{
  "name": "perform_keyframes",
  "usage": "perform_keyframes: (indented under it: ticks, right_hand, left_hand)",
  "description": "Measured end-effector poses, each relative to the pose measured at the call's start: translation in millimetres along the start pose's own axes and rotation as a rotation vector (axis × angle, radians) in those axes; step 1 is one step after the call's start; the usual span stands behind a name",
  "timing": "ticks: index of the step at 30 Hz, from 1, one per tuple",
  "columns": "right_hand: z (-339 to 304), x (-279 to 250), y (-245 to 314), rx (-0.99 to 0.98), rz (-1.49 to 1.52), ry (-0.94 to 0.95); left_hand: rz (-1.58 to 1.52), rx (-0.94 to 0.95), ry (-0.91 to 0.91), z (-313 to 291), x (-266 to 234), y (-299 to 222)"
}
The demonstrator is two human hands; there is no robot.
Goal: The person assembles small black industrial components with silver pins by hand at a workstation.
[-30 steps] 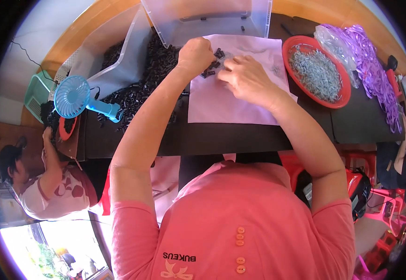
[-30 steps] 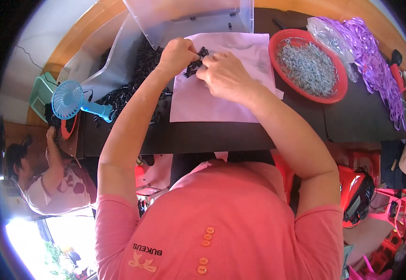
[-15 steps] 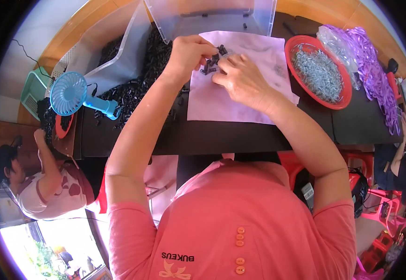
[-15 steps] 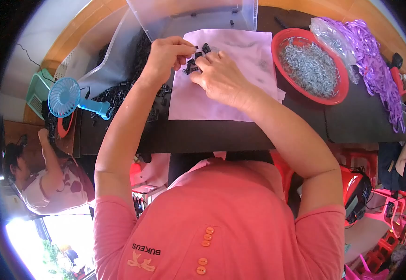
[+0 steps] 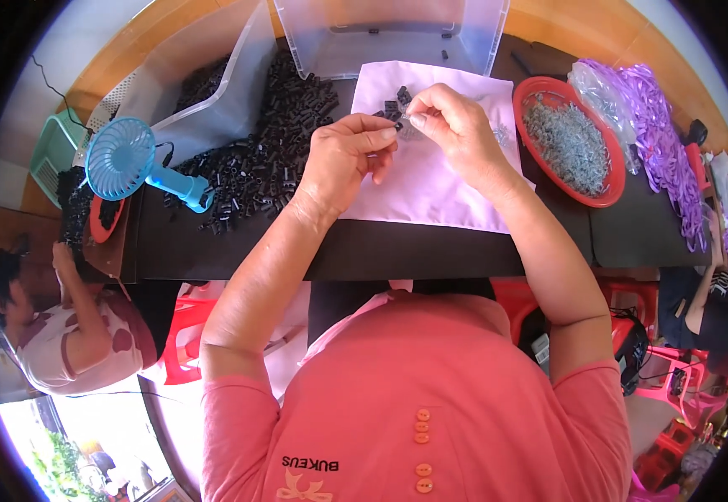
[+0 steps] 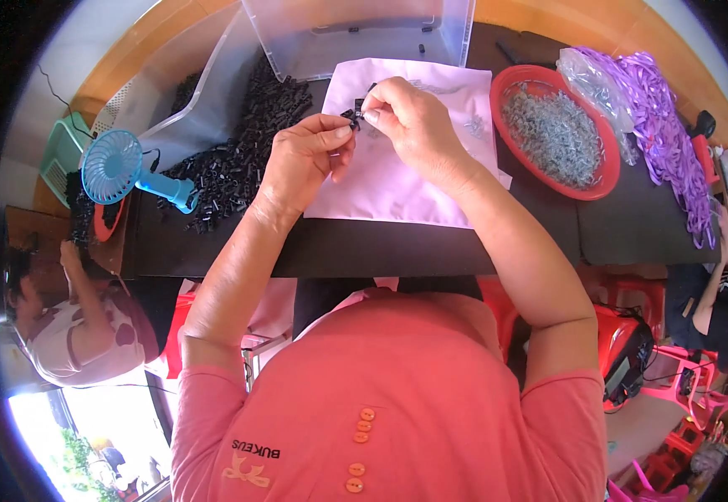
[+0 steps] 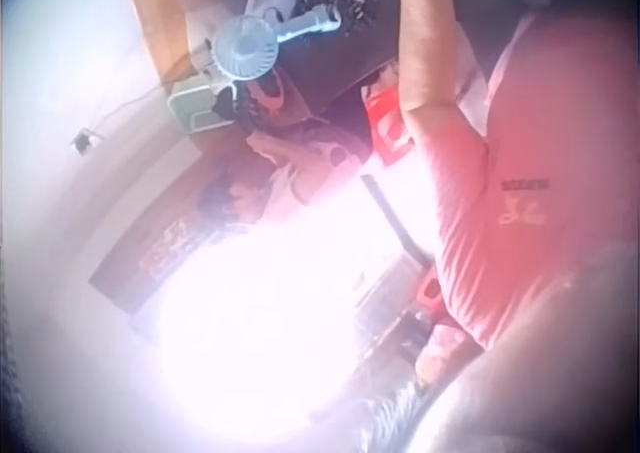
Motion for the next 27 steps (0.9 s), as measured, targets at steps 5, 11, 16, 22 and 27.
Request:
perform_keyframes:
  ticks: [5,11,16,22,27]
  right_hand:
    - [-5,10,2,-0.019,-0.098,0.080]
    - [-6,9,16,-0.136,-0.176,0.146]
    - [-8,10,24,-0.154,-0.151,0.183]
    - [-8,7,14,-0.029,-0.008,0.211]
    - [-5,4,15,0.034,0.028,0.201]
  left_hand:
    - [0.050,0.023,0.034,-1,2,4]
    - [0.101,0.008,0.014,-2,1,5]
    - [0.072,-0.021,0.012,-4,-1,6]
    - [0.093,-0.016,0.058,-8,5,0]
    - [0.074,0.009,0.041,-6,1,1]
Point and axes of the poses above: each hand's wrist, its own z-axis towards the middle knuckle, its own x-axis out of the palm, y = z × x, the point moved 7 cm from there along z, towards the middle knuckle, and after that the axes turned 9 degrees about -y, right-handed, at the moved point
